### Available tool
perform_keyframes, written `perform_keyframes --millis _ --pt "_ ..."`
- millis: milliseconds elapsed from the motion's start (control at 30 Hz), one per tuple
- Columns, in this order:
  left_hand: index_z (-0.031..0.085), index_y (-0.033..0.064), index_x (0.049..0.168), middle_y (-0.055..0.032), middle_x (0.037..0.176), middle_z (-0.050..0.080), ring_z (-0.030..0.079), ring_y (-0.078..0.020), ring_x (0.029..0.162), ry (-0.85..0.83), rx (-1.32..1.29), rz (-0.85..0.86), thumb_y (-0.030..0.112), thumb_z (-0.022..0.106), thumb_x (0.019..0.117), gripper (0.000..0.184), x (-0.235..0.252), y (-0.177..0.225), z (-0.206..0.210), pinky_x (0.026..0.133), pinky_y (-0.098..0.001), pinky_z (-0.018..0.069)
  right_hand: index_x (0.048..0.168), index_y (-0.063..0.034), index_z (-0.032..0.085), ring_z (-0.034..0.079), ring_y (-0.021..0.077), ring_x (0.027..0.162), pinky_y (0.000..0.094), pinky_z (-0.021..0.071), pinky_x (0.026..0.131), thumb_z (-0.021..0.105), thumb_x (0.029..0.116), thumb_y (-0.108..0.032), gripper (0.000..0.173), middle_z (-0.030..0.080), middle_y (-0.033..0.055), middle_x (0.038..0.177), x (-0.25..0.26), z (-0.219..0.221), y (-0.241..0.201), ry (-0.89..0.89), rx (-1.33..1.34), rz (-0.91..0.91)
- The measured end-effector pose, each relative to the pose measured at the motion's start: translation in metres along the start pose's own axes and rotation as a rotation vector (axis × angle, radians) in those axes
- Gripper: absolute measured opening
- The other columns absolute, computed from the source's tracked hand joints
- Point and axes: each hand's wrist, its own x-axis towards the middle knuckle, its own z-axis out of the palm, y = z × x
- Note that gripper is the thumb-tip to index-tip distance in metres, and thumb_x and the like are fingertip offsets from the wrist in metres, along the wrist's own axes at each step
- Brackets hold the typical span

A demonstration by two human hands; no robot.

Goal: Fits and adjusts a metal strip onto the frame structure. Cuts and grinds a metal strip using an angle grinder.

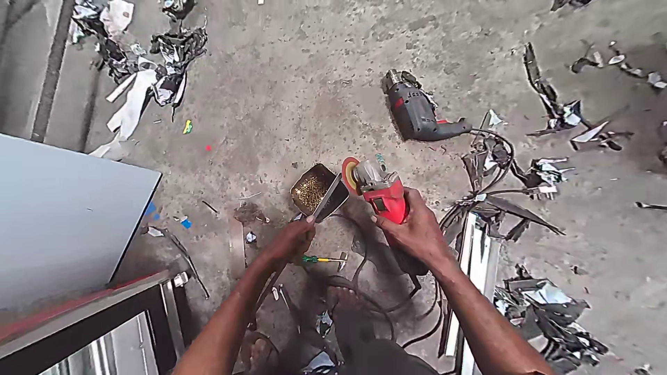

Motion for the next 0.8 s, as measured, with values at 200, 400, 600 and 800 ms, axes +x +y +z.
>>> perform_keyframes --millis 200,400,600,800 --pt "0.052 0.0155 0.088 0.0064 0.053 0.035 0.03 -0.0049 0.038 -0.038 -0.024 -0.037 0.056 0.024 0.108 0.054 -0.001 0.003 -0.004 0.037 -0.0198 0.0272 0.141 -0.014 0.049 0.07 0.0235 0.099 0.0523 0.0574 0.086 0.082 0.0769 -0.051 0.081 0.071 0.0086 0.11 0.009 0.005 0.003 -0.021 -0.101 0.047" --pt "0.056 0.0133 0.091 0.004 0.056 0.043 0.04 -0.0068 0.04 -0.113 -0.189 -0.034 0.061 0.024 0.1063 0.059 0.003 -0.004 -0.006 0.039 -0.0214 0.0374 0.133 -0.0089 0.057 0.072 0.0139 0.089 0.0355 0.0627 0.079 0.082 0.0783 -0.048 0.072 0.072 0.005 0.105 0.009 0.01 0.035 -0.043 0.39 0.173" --pt "0.06 0.0091 0.1 0.002 0.055 0.047 0.045 -0.0076 0.04 -0.14 -0.271 -0.037 0.059 0.017 0.1074 0.067 0.004 -0.006 -0.003 0.039 -0.0212 0.0406 0.123 -0.0055 0.059 0.073 0.0215 0.073 0.0378 0.0645 0.064 0.042 0.106 -0.043 0.045 0.072 0.0126 0.093 -0.009 0.023 0.052 -0.241 1.289 0.312" --pt "0.061 0.0065 0.108 0.0005 0.056 0.05 0.048 -0.0083 0.041 -0.107 -0.207 -0.018 0.056 0.014 0.1085 0.068 0.002 -0.001 0.0 0.04 -0.0218 0.0436 0.132 -0.0092 0.056 0.073 0.0255 0.075 0.0384 0.0628 0.058 0.024 0.1091 -0.054 0.06 0.071 0.0185 0.1 0.01 0.039 0.081 -0.363 1.71 0.384"
